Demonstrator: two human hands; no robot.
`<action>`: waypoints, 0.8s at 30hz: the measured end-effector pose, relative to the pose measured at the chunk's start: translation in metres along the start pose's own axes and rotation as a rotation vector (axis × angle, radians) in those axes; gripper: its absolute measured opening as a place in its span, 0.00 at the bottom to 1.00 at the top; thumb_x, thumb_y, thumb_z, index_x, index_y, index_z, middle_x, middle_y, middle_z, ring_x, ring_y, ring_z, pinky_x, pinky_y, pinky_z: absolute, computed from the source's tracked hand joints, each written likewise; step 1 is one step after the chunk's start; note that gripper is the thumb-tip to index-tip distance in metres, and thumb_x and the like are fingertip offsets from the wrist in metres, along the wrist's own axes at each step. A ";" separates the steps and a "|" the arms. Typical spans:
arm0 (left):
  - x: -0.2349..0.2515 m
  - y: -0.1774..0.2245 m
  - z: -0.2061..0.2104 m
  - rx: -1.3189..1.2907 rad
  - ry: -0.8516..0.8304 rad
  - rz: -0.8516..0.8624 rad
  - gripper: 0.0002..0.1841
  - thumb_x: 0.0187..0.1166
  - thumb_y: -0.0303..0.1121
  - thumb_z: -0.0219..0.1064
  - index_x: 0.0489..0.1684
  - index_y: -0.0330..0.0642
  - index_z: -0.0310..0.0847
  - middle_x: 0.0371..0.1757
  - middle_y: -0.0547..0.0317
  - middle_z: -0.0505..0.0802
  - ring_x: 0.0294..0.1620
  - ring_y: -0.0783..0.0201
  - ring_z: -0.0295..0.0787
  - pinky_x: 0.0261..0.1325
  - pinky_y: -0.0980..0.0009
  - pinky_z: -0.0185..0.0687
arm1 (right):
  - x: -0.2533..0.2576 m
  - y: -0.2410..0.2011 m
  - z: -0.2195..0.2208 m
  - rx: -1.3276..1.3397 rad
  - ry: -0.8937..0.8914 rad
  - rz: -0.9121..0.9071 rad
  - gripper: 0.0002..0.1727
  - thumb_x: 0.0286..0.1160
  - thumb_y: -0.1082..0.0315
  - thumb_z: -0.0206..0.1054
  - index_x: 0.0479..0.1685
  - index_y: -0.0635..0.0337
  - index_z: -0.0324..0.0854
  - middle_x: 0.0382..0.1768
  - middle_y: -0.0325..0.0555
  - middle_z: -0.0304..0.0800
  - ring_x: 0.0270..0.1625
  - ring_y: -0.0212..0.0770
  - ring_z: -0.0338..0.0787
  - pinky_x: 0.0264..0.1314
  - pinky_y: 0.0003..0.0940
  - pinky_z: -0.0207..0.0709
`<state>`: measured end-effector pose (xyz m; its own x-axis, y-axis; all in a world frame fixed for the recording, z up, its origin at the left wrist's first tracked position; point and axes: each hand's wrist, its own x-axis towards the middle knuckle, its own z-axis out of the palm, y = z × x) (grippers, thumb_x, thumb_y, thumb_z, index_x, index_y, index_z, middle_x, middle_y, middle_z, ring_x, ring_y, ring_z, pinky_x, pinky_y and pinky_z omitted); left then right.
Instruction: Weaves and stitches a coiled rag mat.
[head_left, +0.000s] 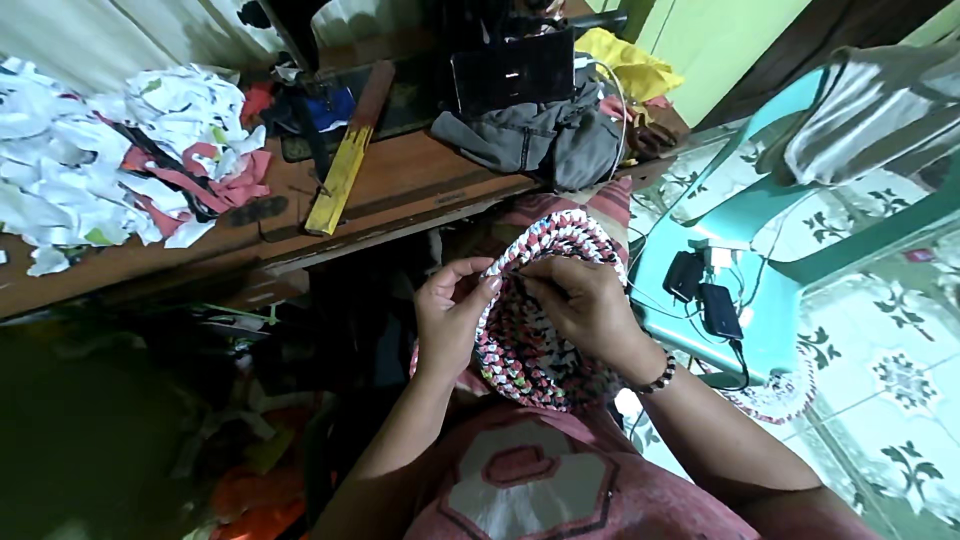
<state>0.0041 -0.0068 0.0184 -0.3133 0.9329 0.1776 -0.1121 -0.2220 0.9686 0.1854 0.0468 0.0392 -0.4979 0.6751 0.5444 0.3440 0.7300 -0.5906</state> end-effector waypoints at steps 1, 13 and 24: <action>0.000 0.000 0.000 0.006 0.002 0.000 0.12 0.71 0.20 0.73 0.51 0.38 0.90 0.46 0.57 0.94 0.43 0.67 0.90 0.48 0.69 0.90 | 0.000 -0.003 0.001 -0.064 0.008 -0.010 0.09 0.75 0.73 0.65 0.44 0.63 0.91 0.32 0.42 0.92 0.30 0.31 0.88 0.34 0.27 0.84; -0.002 0.002 0.003 0.008 0.051 0.025 0.10 0.72 0.20 0.73 0.48 0.38 0.91 0.46 0.57 0.94 0.44 0.66 0.91 0.49 0.68 0.90 | 0.003 -0.008 0.005 0.117 -0.051 0.193 0.07 0.78 0.72 0.66 0.46 0.61 0.88 0.32 0.38 0.90 0.29 0.27 0.86 0.33 0.24 0.83; 0.000 0.006 0.001 -0.035 -0.002 -0.102 0.12 0.74 0.20 0.70 0.54 0.35 0.90 0.50 0.54 0.94 0.49 0.65 0.92 0.55 0.66 0.90 | 0.003 -0.011 0.005 0.151 -0.041 0.243 0.06 0.78 0.72 0.66 0.45 0.60 0.87 0.33 0.38 0.91 0.30 0.27 0.87 0.34 0.24 0.84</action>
<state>0.0041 -0.0083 0.0241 -0.2969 0.9517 0.0788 -0.1763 -0.1357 0.9749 0.1768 0.0403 0.0442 -0.4481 0.8211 0.3534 0.3366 0.5212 -0.7842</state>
